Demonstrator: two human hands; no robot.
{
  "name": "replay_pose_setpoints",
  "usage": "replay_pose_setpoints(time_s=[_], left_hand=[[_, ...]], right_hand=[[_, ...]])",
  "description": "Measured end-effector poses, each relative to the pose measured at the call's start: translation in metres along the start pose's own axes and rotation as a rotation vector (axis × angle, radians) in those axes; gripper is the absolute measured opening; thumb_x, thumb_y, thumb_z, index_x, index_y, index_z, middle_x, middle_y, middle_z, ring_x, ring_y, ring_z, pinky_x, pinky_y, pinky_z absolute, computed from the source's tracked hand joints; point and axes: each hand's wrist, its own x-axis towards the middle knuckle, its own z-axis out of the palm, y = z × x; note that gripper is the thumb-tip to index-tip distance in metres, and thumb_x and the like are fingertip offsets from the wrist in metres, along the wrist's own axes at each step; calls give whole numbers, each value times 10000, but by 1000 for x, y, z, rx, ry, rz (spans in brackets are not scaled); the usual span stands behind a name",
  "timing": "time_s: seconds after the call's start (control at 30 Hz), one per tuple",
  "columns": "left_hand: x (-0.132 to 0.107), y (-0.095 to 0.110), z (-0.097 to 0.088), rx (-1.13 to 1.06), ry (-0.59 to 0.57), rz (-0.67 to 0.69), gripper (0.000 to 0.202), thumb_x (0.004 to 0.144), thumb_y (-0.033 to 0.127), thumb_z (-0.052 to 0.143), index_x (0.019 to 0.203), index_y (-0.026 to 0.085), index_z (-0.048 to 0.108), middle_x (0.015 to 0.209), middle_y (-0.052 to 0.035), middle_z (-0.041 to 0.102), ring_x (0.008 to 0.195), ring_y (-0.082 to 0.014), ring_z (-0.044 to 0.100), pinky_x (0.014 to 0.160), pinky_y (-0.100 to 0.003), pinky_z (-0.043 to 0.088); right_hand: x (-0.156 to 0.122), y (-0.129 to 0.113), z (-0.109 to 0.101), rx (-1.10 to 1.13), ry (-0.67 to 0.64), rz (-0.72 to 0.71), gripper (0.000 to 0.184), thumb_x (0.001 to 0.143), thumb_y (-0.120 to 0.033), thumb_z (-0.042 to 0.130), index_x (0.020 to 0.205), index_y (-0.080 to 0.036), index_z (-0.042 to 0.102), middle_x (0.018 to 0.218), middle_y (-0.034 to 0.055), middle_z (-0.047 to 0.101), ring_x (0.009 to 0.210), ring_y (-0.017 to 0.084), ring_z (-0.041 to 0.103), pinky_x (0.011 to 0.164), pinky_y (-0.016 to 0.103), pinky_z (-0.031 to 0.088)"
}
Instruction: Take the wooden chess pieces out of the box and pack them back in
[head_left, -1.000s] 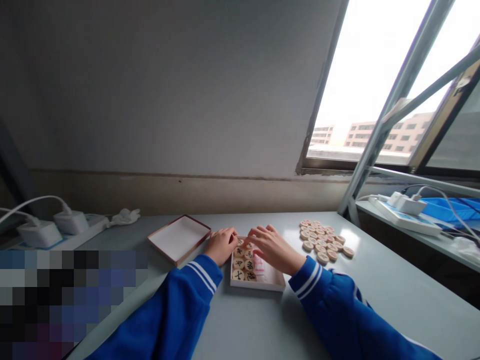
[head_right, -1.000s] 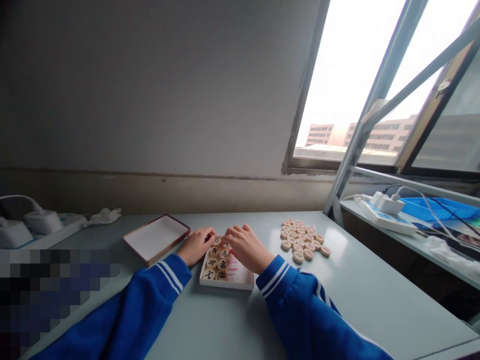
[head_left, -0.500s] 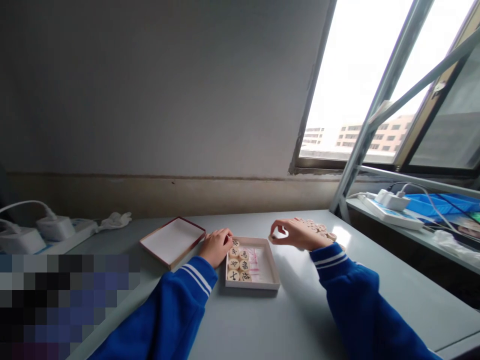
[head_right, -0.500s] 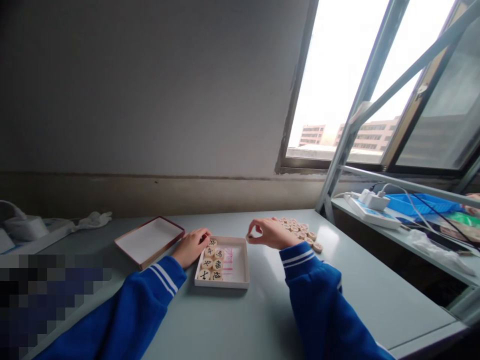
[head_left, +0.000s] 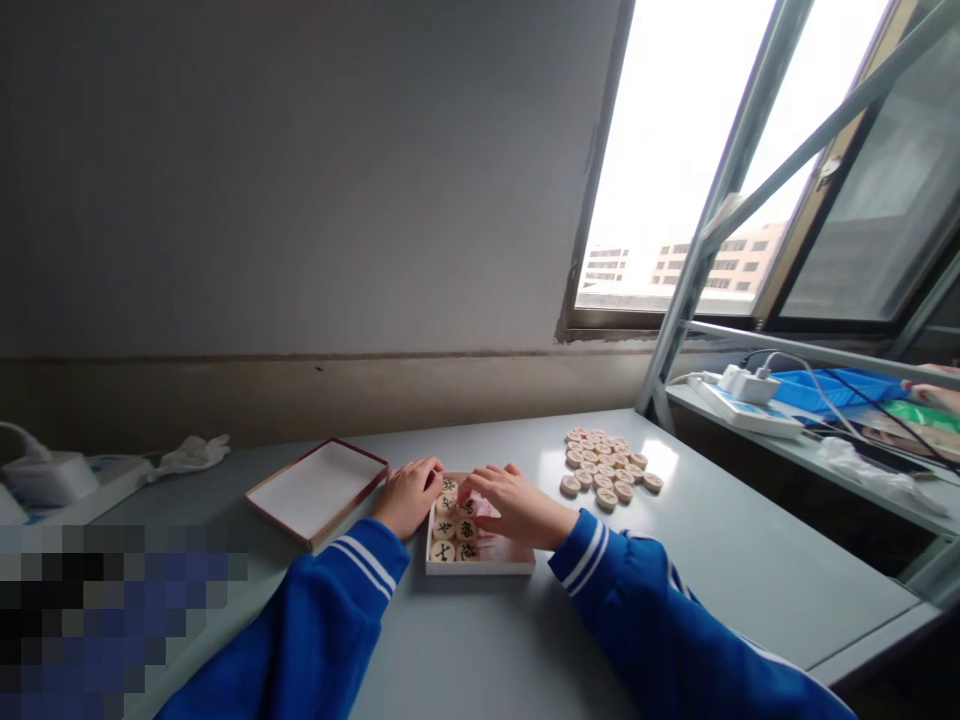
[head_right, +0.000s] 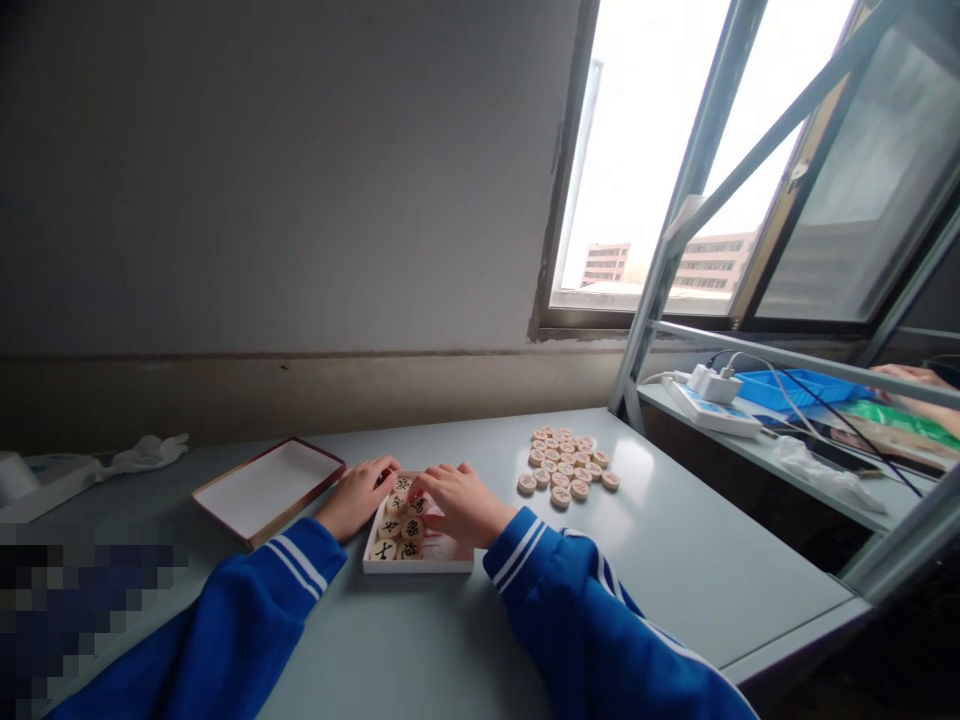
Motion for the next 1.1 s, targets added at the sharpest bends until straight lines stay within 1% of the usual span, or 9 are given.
replay_pose_setpoints(time_s=[0.1,0.2,0.37,0.47,0.53,0.6,0.7,0.87,1.1], left_hand=[[0,0,0,2,4,6,190,807,228,333,796,203,520,876,-22,614,868,-167,529,735,-269,357],[0,0,0,6,6,5,186,803,225,332,794,202,517,870,-22,613,863,-169,530,720,-267,359],[-1,1,-1,3,-2,1,192,807,239,321,791,204,510,881,-22,617,873,-173,531,739,-279,356],[-1,1,-1,-12,-2,-3,199,813,251,316,796,205,508,893,-24,619,871,-172,535,735,-275,364],[-1,1,-1,-15,-1,1,198,813,248,316,794,206,509,890,-25,622,864,-168,540,725,-267,368],[-2,2,-2,-11,2,2,196,810,244,321,788,205,511,880,-25,625,850,-166,546,712,-263,371],[-1,2,-2,-4,5,1,191,805,240,331,785,205,517,867,-21,628,842,-165,550,702,-258,373],[-1,1,-2,-7,11,16,201,806,249,336,793,208,532,853,-20,625,843,-162,549,718,-249,376],[-1,0,0,-11,9,9,196,806,251,342,801,205,532,858,-22,624,839,-168,545,729,-262,371]], right_hand=[[-2,7,-5,12,35,6,207,724,-370,582,847,-204,572,859,20,600,795,160,527,711,305,324],[-5,17,-16,69,11,25,190,713,-376,585,797,-206,595,792,-3,605,708,126,533,705,293,328],[-24,56,-35,64,5,220,217,732,-229,543,946,-213,573,892,16,606,789,134,545,718,269,381],[-40,82,-41,-116,-95,383,292,680,-266,599,970,-232,591,902,48,599,874,205,530,776,341,385],[-44,89,-43,-178,-109,410,346,653,-327,631,989,-253,592,948,58,584,924,243,504,814,400,366],[-40,82,-40,-123,-24,355,352,702,-338,593,1043,-260,558,1022,56,556,959,230,482,833,401,364],[-24,51,-28,-1,91,194,310,757,-257,545,1066,-239,532,1062,57,529,992,190,455,839,357,376],[-4,3,-4,116,-60,-102,263,743,-193,548,1003,-219,570,1044,55,542,994,170,474,846,310,374],[-10,5,-2,210,-88,-114,337,651,-211,616,986,-228,588,1049,41,552,1020,181,474,904,328,319]])
